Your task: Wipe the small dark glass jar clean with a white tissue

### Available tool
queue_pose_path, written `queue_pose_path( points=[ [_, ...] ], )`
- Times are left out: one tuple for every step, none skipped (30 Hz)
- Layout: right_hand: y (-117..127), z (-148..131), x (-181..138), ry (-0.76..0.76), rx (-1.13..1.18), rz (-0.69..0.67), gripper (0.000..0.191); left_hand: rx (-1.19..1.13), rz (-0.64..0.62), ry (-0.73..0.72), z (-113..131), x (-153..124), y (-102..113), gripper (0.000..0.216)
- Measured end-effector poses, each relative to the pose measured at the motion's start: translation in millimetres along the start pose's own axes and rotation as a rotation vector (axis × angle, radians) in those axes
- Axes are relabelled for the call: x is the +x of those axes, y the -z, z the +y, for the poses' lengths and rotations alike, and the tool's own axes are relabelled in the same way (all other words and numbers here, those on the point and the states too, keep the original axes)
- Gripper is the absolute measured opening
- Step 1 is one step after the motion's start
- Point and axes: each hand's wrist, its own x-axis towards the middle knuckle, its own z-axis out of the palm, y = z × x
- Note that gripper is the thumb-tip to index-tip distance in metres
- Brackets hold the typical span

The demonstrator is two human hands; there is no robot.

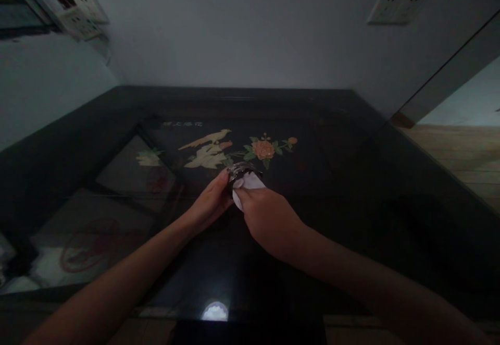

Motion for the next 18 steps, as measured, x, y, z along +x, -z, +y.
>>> queue_pose_path(
  points=[
    [-1.7, -0.3, 0.0, 0.025, -0.07, -0.01, 0.03, 0.007, 0.0, 0.014, -0.5, 0.5, 0.7, 0.042],
    [-3.7, -0.7, 0.0, 0.04, -0.137, -0.013, 0.031, 0.01, 0.001, 0.02, -1.2, 1.0, 1.6, 0.039],
    [-6.1, -1.0, -0.1, 0.047, -0.204, -0.008, 0.031, 0.008, 0.0, 0.022, -2.0, 1.5, 2.7, 0.037],
    [-8.7, -1.3, -0.3, 0.046, -0.273, 0.005, 0.033, 0.001, -0.003, 0.024, -2.6, 2.0, 3.9, 0.035],
    [-11.5, -1.3, -0.6, 0.04, -0.342, 0.02, 0.035, -0.007, -0.009, 0.029, -3.2, 2.4, 5.0, 0.034],
    [-14.3, -1.0, -1.0, 0.035, -0.404, 0.032, 0.036, -0.013, -0.016, 0.036, -3.5, 2.9, 6.1, 0.033],
    [-16.9, -0.4, -1.5, 0.033, -0.455, 0.045, 0.038, -0.017, -0.023, 0.047, -3.5, 3.3, 6.8, 0.033],
    [-19.3, 0.5, -2.0, 0.032, -0.492, 0.06, 0.039, -0.018, -0.03, 0.06, -3.2, 3.7, 7.3, 0.033],
    [-21.3, 1.8, -2.6, 0.033, -0.512, 0.078, 0.041, -0.018, -0.036, 0.071, -2.6, 4.1, 7.4, 0.034],
    [-23.0, 3.2, -3.2, 0.03, -0.514, 0.103, 0.042, -0.019, -0.042, 0.078, -1.9, 4.5, 7.1, 0.035],
    [-24.4, 4.7, -3.7, 0.025, -0.501, 0.131, 0.043, -0.022, -0.046, 0.081, -1.3, 4.9, 6.6, 0.035],
    [-25.6, 6.0, -4.1, 0.017, -0.479, 0.158, 0.043, -0.027, -0.049, 0.079, -0.8, 5.3, 6.0, 0.036],
    [-26.6, 7.0, -4.5, 0.011, -0.453, 0.176, 0.044, -0.031, -0.053, 0.074, -0.6, 5.5, 5.4, 0.036],
    [-27.4, 7.5, -4.7, 0.007, -0.428, 0.182, 0.044, -0.03, -0.054, 0.067, -0.8, 5.6, 4.9, 0.035],
    [-28.1, 7.5, -4.7, 0.004, -0.408, 0.175, 0.044, -0.024, -0.052, 0.063, -1.3, 5.5, 4.4, 0.035],
    [-28.7, 7.0, -4.5, 0.0, -0.395, 0.159, 0.044, -0.014, -0.048, 0.06, -2.1, 5.1, 4.0, 0.035],
    [-29.0, 6.1, -4.1, -0.005, -0.39, 0.138, 0.044, -0.003, -0.04, 0.056, -3.0, 4.6, 3.5, 0.034],
    [-28.8, 4.9, -3.4, -0.01, -0.39, 0.114, 0.043, 0.006, -0.027, 0.053, -4.0, 3.9, 3.1, 0.034]
  ],
)
